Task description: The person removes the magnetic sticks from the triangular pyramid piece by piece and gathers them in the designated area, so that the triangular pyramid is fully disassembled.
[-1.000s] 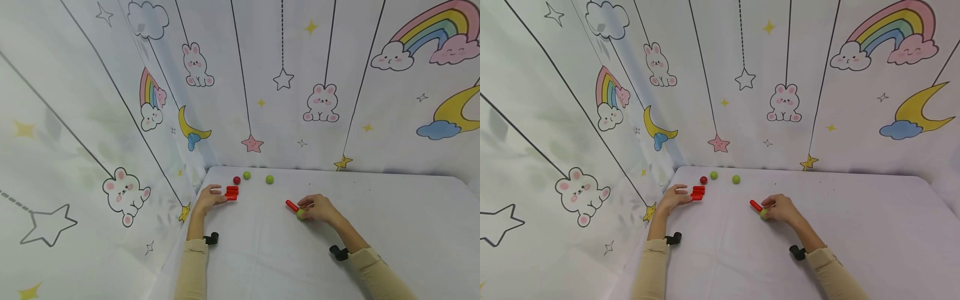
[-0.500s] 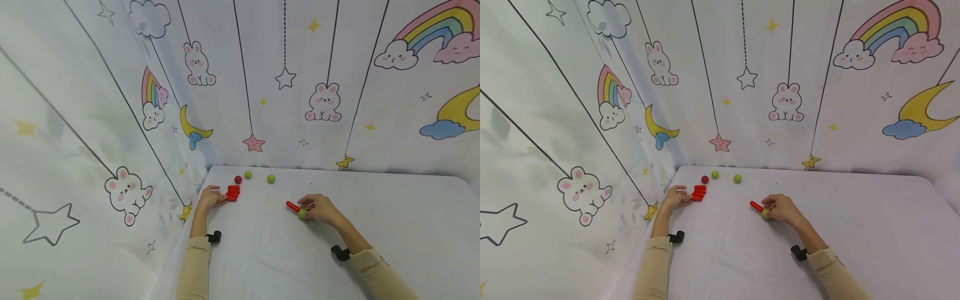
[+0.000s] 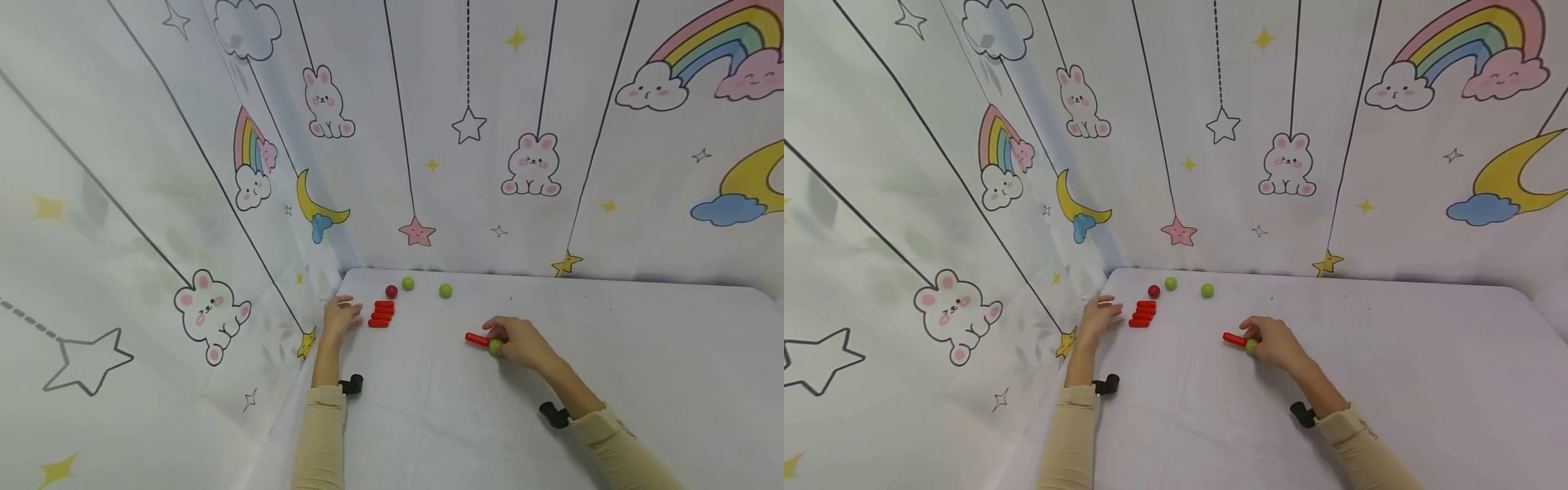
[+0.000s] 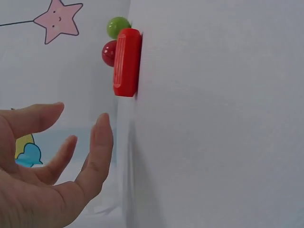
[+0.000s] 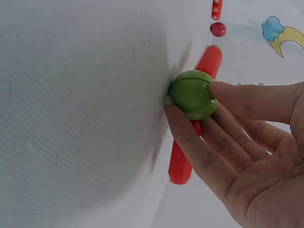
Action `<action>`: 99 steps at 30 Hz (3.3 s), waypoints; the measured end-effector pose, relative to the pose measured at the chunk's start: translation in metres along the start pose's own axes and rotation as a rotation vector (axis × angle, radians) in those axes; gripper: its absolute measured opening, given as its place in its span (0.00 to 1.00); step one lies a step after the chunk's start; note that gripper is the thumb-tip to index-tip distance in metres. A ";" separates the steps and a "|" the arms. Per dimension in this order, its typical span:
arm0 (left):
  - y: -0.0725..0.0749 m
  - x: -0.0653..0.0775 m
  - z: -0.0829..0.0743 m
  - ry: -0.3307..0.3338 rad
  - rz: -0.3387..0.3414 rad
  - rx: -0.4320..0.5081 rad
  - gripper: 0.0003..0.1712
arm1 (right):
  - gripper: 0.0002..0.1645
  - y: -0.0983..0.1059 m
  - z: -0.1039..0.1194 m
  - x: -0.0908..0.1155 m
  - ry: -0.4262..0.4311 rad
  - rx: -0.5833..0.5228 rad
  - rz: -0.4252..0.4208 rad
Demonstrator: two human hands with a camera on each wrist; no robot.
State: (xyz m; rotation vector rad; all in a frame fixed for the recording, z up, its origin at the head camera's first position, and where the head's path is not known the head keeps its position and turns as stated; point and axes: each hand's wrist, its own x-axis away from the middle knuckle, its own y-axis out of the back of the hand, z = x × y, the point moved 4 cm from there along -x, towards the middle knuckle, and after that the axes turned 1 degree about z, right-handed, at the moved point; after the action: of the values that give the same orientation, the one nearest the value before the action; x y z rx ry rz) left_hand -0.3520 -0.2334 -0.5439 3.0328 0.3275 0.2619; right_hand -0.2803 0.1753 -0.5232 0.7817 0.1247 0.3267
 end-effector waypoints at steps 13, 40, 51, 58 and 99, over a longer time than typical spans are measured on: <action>-0.009 0.025 -0.032 -0.088 0.011 0.015 0.23 | 0.28 -0.004 0.001 0.002 0.014 0.079 -0.074; -0.182 0.071 -0.031 -0.188 0.515 -0.318 0.27 | 0.28 -0.003 -0.005 -0.001 0.044 0.140 -0.082; -0.211 0.081 -0.012 -0.137 0.619 -0.375 0.26 | 0.26 0.000 -0.005 0.000 0.137 0.071 -0.141; -0.212 0.080 -0.012 -0.216 0.635 -0.413 0.24 | 0.25 0.000 -0.008 -0.002 0.141 0.025 -0.129; -0.192 0.075 -0.009 -0.099 0.590 -0.312 0.37 | 0.28 -0.004 -0.002 -0.006 0.108 0.010 -0.095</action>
State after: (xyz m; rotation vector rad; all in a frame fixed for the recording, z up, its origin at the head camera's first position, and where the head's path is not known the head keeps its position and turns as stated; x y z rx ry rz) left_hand -0.3206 -0.0290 -0.5418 2.7366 -0.5700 0.1722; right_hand -0.2856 0.1719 -0.5277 0.7659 0.2639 0.2786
